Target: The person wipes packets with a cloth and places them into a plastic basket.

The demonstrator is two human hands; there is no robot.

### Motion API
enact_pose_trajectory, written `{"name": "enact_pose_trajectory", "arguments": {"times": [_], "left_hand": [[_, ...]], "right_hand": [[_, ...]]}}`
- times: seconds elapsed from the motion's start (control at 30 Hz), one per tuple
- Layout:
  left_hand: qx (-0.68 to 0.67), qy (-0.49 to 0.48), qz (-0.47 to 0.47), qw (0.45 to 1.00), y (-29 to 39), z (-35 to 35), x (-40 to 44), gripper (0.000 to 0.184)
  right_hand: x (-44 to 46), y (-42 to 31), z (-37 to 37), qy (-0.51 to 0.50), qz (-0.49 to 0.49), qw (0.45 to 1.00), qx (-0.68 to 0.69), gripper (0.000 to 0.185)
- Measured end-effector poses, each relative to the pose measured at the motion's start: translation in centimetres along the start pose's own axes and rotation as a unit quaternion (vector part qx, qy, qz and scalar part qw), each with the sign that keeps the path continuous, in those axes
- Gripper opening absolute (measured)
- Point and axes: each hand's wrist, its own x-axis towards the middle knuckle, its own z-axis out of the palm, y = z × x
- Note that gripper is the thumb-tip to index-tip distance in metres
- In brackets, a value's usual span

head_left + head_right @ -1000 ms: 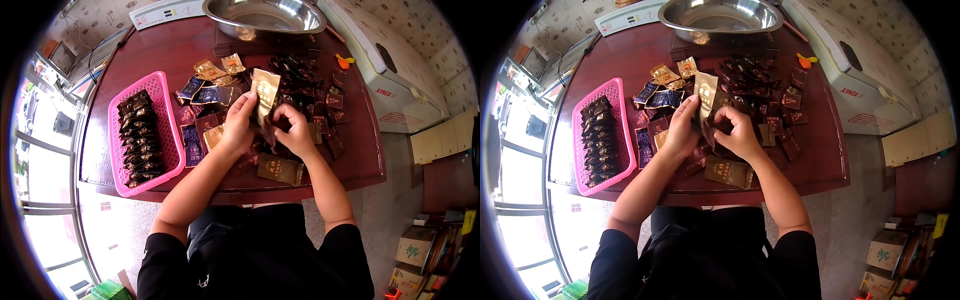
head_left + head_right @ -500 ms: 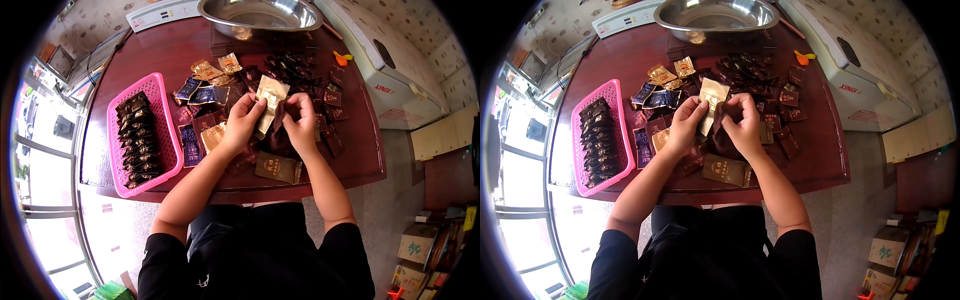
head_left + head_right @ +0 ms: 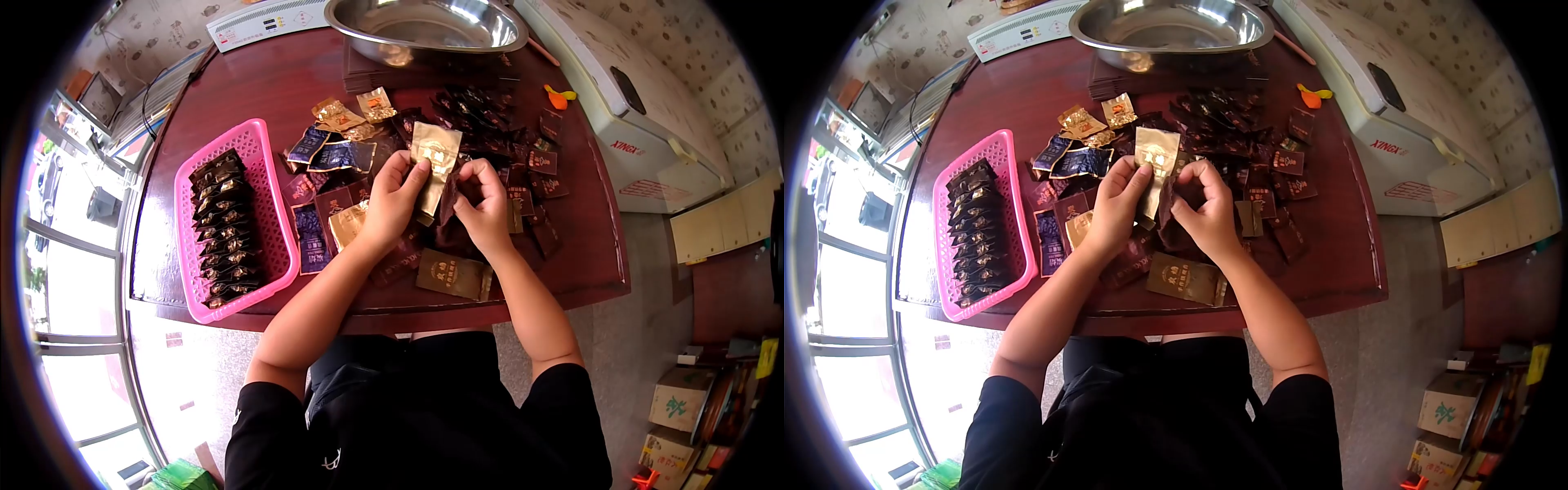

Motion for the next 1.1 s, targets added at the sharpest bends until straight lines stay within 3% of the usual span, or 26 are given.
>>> {"name": "enact_pose_trajectory", "arguments": {"times": [0.07, 0.1, 0.13, 0.2, 0.27, 0.33, 0.4, 0.47, 0.53, 0.6, 0.67, 0.73, 0.8, 0.87, 0.9, 1.0, 1.1], "left_hand": [[0.067, -0.038, 0.01, 0.997, -0.4, 0.1, 0.0, 0.02], [0.079, -0.072, 0.021, 0.994, -0.4, 0.1, 0.0, 0.022], [0.052, -0.082, -0.029, 0.995, -0.2, 0.2, -0.2, 0.016], [0.072, -0.136, -0.027, 0.988, -0.5, 0.5, -0.3, 0.017], [0.056, -0.196, -0.043, 0.978, -0.8, 0.5, -0.3, 0.026], [0.035, -0.187, -0.049, 0.981, -0.6, 0.9, -0.7, 0.026], [-0.088, -0.118, -0.132, 0.98, 0.4, 1.2, -1.1, 0.026], [-0.182, -0.101, -0.131, 0.969, 0.8, 0.8, -0.8, 0.026], [-0.176, -0.047, -0.081, 0.98, 0.0, 0.9, -0.7, 0.026], [-0.118, 0.008, -0.086, 0.989, -0.3, 0.4, -1.1, 0.028], [-0.061, 0.062, -0.09, 0.992, -0.4, 0.1, -1.4, 0.03], [-0.145, -0.006, -0.063, 0.987, -0.3, 0.1, -1.4, 0.033], [-0.114, -0.026, -0.089, 0.989, -0.4, 0.4, -1.3, 0.043], [-0.262, 0.044, -0.078, 0.961, -0.1, 2.5, -1.6, 0.059], [-0.205, -0.006, -0.132, 0.97, 0.5, 2.5, -1.9, 0.069], [-0.022, -0.067, -0.167, 0.983, -0.4, 2.0, -2.3, 0.065], [0.088, -0.083, -0.124, 0.985, 0.3, 3.0, -3.0, 0.053]], "right_hand": [[-0.1, 0.3, -0.4, 0.036, -0.012, 0.999, 0.03, 0.024], [0.2, 0.2, -0.5, 0.082, -0.056, 0.995, -0.018, 0.022], [0.4, -0.7, -0.5, 0.116, -0.055, 0.992, -0.004, 0.019], [0.9, -0.5, -1.1, 0.178, -0.043, 0.983, 0.03, 0.017], [1.2, -0.9, -1.0, 0.232, -0.039, 0.959, 0.156, 0.014], [1.4, -0.5, -1.7, 0.224, -0.04, 0.952, 0.204, 0.008], [1.0, -0.7, -1.2, 0.207, -0.007, 0.951, 0.231, 0.01], [0.1, -0.2, -0.7, 0.138, 0.025, 0.957, 0.253, 0.023], [-0.7, -0.6, 1.0, 0.042, -0.031, 0.999, 0.001, 0.025], [-0.2, -1.3, 2.7, -0.081, -0.256, 0.944, -0.191, 0.032], [-0.5, -0.9, 3.2, -0.125, -0.255, 0.93, -0.234, 0.039], [-0.1, -0.8, 3.3, -0.144, -0.233, 0.923, -0.271, 0.047], [0.3, -0.6, 2.8, -0.158, -0.224, 0.924, -0.268, 0.052], [0.3, -0.5, 2.5, -0.13, -0.169, 0.919, -0.331, 0.06], [0.3, -0.3, 2.3, -0.129, -0.168, 0.919, -0.332, 0.06], [0.9, -0.2, 1.5, -0.043, -0.176, 0.909, -0.375, 0.064], [1.1, 0.8, 0.3, 0.044, -0.082, 0.969, -0.23, 0.062]]}}
